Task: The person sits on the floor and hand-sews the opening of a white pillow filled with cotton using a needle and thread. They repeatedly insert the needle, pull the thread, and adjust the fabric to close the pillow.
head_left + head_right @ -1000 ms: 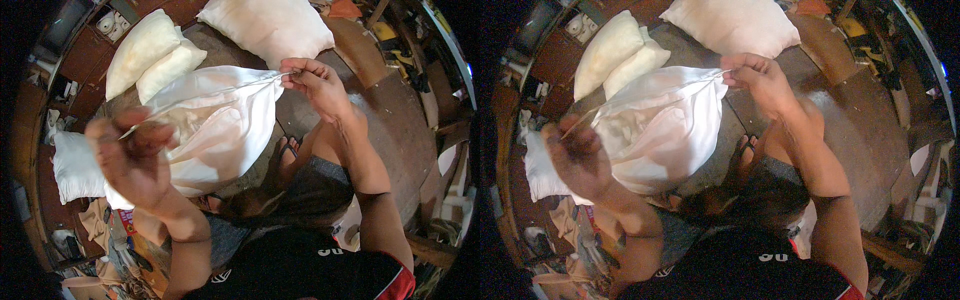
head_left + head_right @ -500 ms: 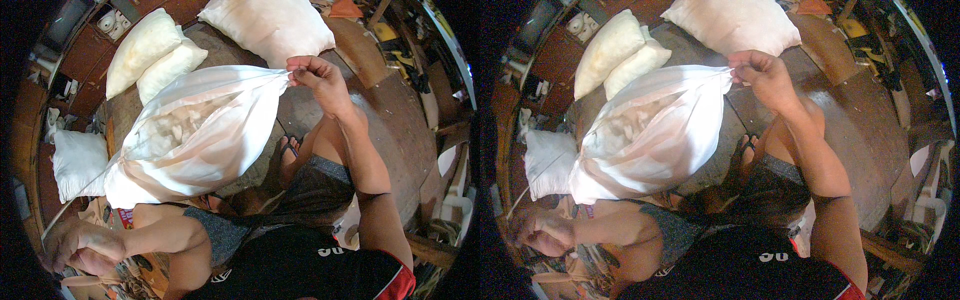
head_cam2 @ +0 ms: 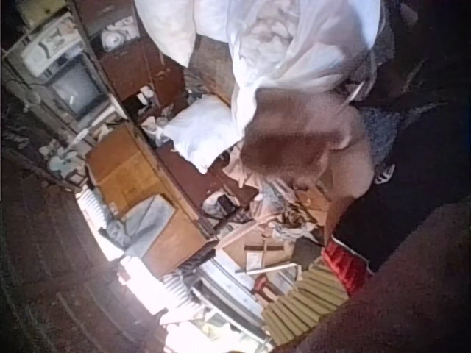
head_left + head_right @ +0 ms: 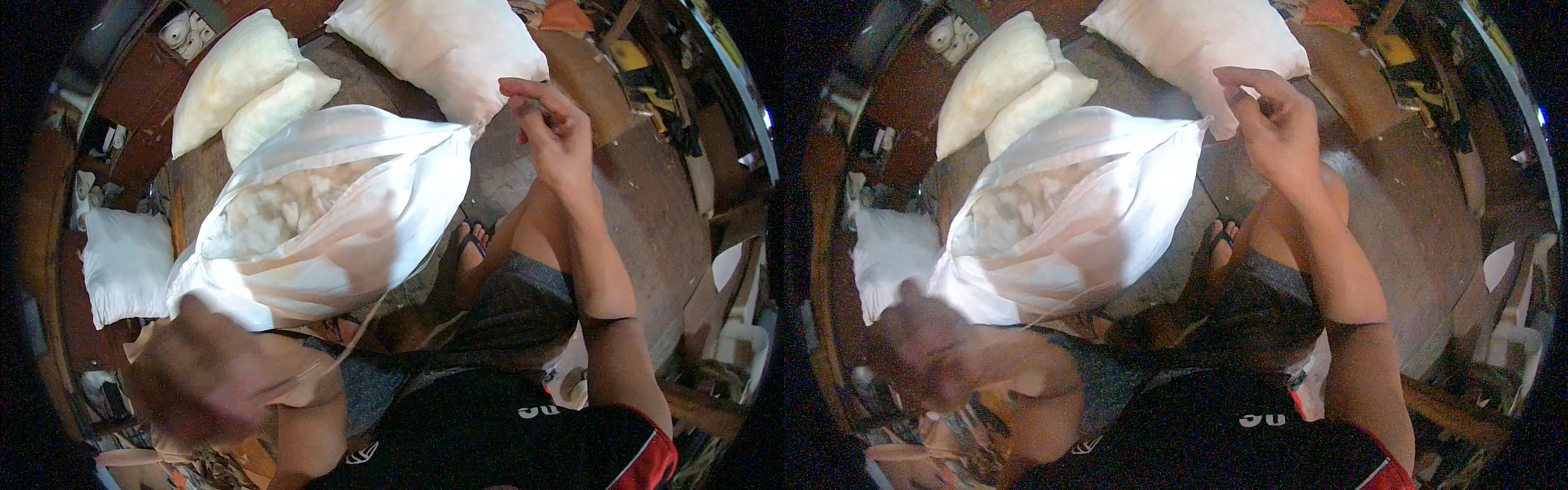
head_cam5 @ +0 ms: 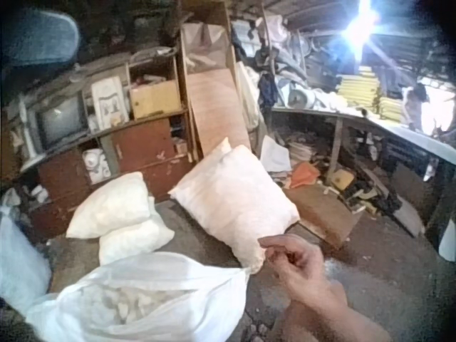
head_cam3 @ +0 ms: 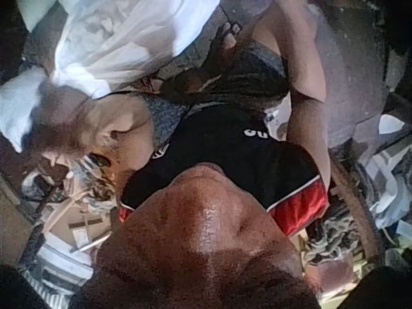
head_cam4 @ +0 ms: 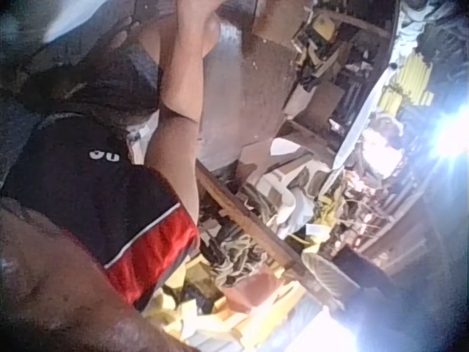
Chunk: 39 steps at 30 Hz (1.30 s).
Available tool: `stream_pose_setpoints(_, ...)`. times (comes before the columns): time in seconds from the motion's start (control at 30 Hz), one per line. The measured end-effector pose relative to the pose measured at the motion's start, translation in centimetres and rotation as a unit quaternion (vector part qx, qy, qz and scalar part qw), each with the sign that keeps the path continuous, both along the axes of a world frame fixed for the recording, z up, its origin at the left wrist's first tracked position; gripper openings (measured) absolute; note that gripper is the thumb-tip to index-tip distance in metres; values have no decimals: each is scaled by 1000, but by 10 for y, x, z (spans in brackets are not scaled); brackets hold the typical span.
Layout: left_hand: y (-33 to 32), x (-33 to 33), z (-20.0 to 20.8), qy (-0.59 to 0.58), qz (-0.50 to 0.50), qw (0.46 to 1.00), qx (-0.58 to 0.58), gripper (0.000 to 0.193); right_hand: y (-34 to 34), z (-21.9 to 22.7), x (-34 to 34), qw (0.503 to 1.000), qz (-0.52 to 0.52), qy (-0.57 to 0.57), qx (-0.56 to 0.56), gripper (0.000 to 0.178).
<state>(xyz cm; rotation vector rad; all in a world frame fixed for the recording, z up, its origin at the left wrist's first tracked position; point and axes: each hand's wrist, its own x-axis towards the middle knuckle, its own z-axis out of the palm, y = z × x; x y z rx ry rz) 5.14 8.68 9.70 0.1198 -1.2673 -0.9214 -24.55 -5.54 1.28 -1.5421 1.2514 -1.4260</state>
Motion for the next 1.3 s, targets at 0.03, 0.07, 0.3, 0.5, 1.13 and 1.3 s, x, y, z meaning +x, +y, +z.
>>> stream_pose_setpoints(0.03,-2,-13,-3,-71,81,994,30,5,4,5,3,999,4,-11,-35,27)
stream_pose_setpoints(0.07,0,-18,-3,-145,173,972,62,5,9,9,16,993,92,-51,-60,27)
stream_pose_setpoints(0.3,-62,-53,-51,-201,135,957,160,21,49,22,32,936,315,-155,39,31)
stream_pose_setpoints(0.5,-76,-67,-76,-128,61,972,189,21,30,8,34,943,248,-189,118,24)
stream_pose_setpoints(1.13,-117,-60,-110,-567,415,712,-20,17,-33,-49,-1,923,32,370,-98,26)
stream_pose_setpoints(1.3,-120,-62,-118,-588,420,691,-21,19,-34,-56,14,904,54,421,-55,22)
